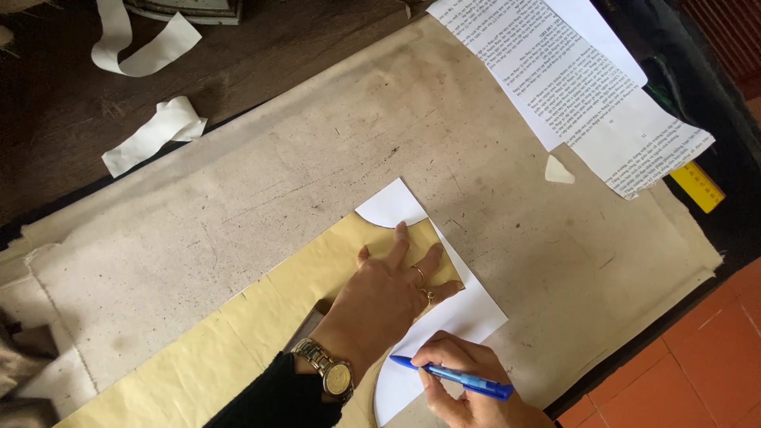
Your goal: The person places a white paper pattern on a yellow sheet of material and uses a blue pen to trace the curved edge. They then use a wooden ruler to draw a straight line along the bottom edge of the pattern.
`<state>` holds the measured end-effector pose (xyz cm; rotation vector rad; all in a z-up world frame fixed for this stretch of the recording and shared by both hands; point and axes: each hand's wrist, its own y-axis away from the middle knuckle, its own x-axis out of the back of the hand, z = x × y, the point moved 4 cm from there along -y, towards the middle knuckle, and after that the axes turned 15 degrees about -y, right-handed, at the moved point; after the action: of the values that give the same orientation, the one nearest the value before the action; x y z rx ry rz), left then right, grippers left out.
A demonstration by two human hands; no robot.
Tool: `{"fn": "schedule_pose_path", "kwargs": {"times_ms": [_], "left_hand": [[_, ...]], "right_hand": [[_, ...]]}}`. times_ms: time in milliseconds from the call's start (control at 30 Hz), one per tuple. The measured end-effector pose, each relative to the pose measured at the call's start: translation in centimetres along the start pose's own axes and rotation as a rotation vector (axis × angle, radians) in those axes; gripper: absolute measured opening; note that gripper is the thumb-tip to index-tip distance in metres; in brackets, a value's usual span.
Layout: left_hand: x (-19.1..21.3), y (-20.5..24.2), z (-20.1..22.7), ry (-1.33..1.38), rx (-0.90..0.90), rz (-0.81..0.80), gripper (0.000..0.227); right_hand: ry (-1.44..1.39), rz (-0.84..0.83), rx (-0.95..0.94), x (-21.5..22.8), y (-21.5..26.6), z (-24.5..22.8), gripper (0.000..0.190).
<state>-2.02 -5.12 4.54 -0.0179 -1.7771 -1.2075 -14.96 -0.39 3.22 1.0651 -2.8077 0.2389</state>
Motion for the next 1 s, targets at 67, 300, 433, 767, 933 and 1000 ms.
{"fn": "schedule_pose_path", "kwargs": {"times_ms": [67, 300, 433, 767, 933, 1000], "left_hand": [[-0.1, -0.2, 0.0, -0.018, 0.014, 0.016, 0.073], [0.6, 0.1, -0.3, 0.064, -0.018, -0.071, 0.079], [0.1, -0.3, -0.2, 0.074, 0.003, -0.022, 0.074], [0.8, 0.3, -0.5, 0.081, -0.022, -0.071, 0.08], [0.7, 0.2, -0.4, 0.05, -0.025, -0.048, 0.081], [0.3, -0.1, -0.3, 0.035, -0.013, -0.026, 0.079]], "right_hand": [[-0.005, 0.015, 0.039, -0.1, -0.1, -0.2, 0.012], [0.013, -0.017, 0.012, -0.1, -0.4, -0.3, 0.015], [0.021, -0.034, 0.012, -0.3, -0.4, -0.2, 0.018], [0.047, -0.04, 0.052, 0.0, -0.8, 0.2, 0.006], [0.07, 0.018, 0.058, 1.7, -0.7, 1.2, 0.005], [0.117, 0.034, 0.029, 2.1, -0.8, 1.2, 0.007]]}}
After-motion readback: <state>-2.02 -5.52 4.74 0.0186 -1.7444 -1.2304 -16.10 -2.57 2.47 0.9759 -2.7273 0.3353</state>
